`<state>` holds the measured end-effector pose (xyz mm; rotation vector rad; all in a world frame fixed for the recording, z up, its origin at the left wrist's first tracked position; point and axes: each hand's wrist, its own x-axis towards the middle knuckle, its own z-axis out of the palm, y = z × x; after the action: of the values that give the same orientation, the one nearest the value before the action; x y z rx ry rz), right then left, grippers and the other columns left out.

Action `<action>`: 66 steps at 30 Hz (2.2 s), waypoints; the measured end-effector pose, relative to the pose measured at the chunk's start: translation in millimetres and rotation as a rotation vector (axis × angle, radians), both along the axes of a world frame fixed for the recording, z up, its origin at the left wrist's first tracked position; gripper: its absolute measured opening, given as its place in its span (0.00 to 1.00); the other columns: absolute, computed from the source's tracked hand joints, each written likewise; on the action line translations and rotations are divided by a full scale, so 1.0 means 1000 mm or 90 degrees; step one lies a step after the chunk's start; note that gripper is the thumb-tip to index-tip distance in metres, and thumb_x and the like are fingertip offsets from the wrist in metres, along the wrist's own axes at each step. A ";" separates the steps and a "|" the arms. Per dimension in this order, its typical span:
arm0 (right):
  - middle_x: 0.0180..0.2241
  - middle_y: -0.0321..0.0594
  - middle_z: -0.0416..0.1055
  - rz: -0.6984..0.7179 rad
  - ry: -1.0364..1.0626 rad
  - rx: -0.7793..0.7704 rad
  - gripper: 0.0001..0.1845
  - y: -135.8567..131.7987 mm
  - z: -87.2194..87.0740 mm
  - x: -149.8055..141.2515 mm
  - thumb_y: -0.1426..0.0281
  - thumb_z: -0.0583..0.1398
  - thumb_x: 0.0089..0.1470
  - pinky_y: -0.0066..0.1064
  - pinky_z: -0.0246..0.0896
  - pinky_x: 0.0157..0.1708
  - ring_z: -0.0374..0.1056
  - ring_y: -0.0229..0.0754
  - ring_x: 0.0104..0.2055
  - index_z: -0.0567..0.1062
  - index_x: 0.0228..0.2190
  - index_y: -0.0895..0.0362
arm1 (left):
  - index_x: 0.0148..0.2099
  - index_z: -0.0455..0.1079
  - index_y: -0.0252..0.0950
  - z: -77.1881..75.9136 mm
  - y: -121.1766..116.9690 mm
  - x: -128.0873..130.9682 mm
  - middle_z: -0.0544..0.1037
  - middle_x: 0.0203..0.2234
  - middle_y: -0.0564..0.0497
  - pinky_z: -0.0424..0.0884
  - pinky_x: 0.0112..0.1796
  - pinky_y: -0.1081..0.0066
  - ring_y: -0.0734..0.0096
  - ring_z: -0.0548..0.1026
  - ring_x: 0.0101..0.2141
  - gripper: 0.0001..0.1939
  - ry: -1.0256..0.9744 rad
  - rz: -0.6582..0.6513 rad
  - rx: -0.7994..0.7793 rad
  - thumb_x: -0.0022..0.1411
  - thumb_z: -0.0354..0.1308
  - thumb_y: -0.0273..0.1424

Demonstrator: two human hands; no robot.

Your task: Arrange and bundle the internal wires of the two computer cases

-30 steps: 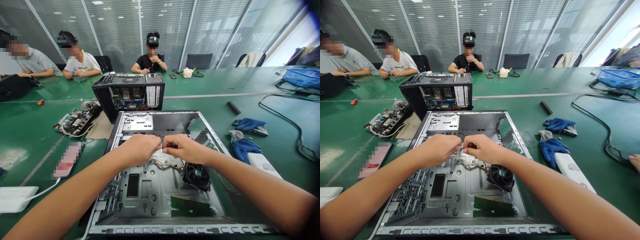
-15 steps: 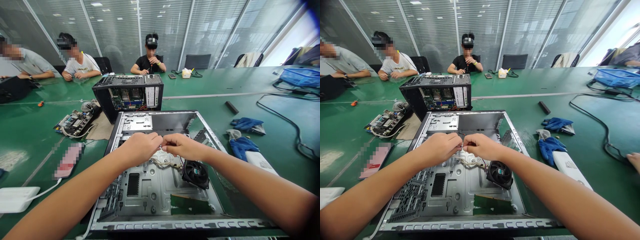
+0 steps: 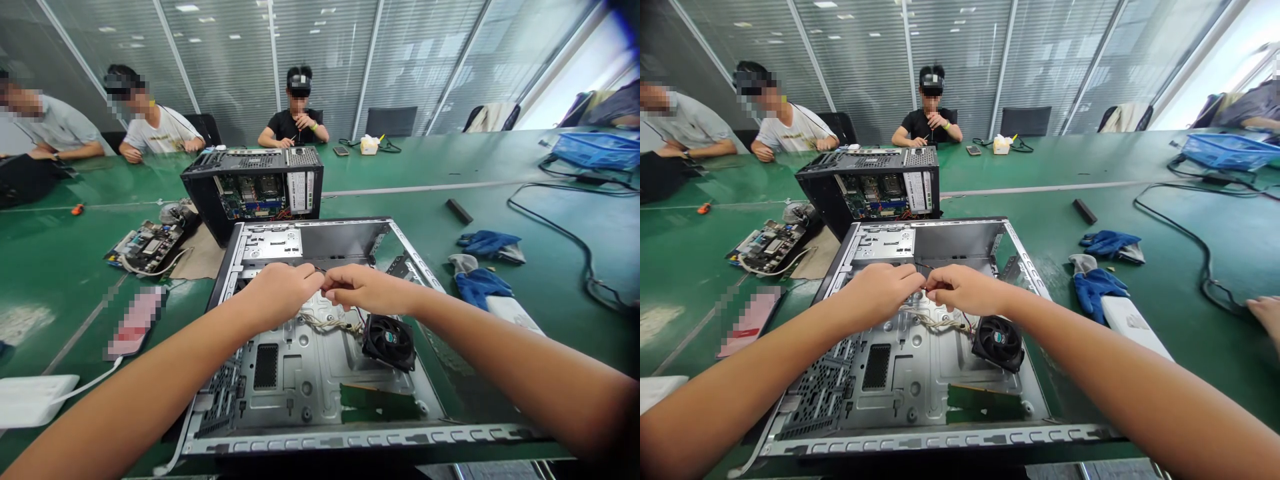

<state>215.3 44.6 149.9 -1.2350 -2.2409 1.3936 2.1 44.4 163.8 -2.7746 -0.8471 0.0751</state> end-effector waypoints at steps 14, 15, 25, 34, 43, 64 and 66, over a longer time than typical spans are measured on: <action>0.19 0.33 0.68 -0.043 -0.007 -0.028 0.07 -0.003 -0.009 0.004 0.67 0.57 0.57 0.30 0.60 0.28 0.66 0.37 0.23 0.70 0.30 0.57 | 0.39 0.66 0.35 -0.003 0.001 -0.001 0.73 0.31 0.50 0.56 0.24 0.71 0.74 0.68 0.23 0.09 0.019 -0.015 -0.035 0.60 0.50 0.18; 0.19 0.33 0.68 -0.050 -0.006 -0.029 0.07 -0.003 -0.009 0.004 0.67 0.57 0.57 0.30 0.60 0.27 0.66 0.37 0.23 0.70 0.29 0.57 | 0.39 0.66 0.35 -0.003 0.002 -0.001 0.73 0.31 0.50 0.56 0.24 0.71 0.74 0.68 0.24 0.08 0.011 -0.018 -0.029 0.60 0.50 0.18; 0.24 0.33 0.66 -0.028 -0.026 -0.010 0.04 -0.002 -0.007 0.003 0.74 0.54 0.54 0.29 0.59 0.27 0.64 0.35 0.23 0.69 0.29 0.57 | 0.34 0.66 0.34 -0.012 -0.001 0.006 0.73 0.28 0.49 0.62 0.27 0.69 0.68 0.70 0.29 0.06 -0.094 -0.095 0.077 0.66 0.52 0.27; 0.24 0.33 0.65 0.001 -0.028 -0.007 0.05 -0.001 -0.009 0.004 0.71 0.53 0.56 0.30 0.58 0.27 0.63 0.36 0.24 0.69 0.30 0.57 | 0.32 0.67 0.35 -0.013 0.000 0.007 0.73 0.25 0.50 0.60 0.27 0.68 0.67 0.70 0.28 0.07 -0.106 -0.084 0.085 0.65 0.54 0.28; 0.24 0.33 0.66 -0.017 -0.058 0.005 0.05 -0.001 -0.007 0.001 0.71 0.55 0.56 0.30 0.58 0.27 0.65 0.36 0.25 0.69 0.29 0.57 | 0.30 0.66 0.36 -0.014 0.000 0.007 0.74 0.24 0.52 0.57 0.27 0.68 0.69 0.70 0.29 0.08 -0.082 -0.095 0.099 0.62 0.56 0.22; 0.25 0.33 0.65 0.018 -0.057 0.028 0.05 0.001 -0.010 0.000 0.77 0.53 0.53 0.29 0.56 0.28 0.61 0.35 0.26 0.68 0.29 0.57 | 0.34 0.69 0.35 -0.014 -0.003 0.015 0.75 0.26 0.50 0.59 0.30 0.67 0.68 0.70 0.29 0.06 -0.084 -0.081 0.079 0.64 0.53 0.24; 0.24 0.33 0.65 0.016 -0.065 0.032 0.05 0.001 -0.009 0.000 0.75 0.54 0.54 0.29 0.55 0.28 0.61 0.35 0.26 0.68 0.28 0.57 | 0.34 0.69 0.35 -0.014 -0.002 0.015 0.75 0.25 0.50 0.59 0.30 0.67 0.68 0.70 0.29 0.07 -0.076 -0.084 0.069 0.63 0.52 0.22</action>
<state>214.8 45.2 140.6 -1.2942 -2.3518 1.3016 17.3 42.5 149.5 -2.7459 -0.6717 -0.1560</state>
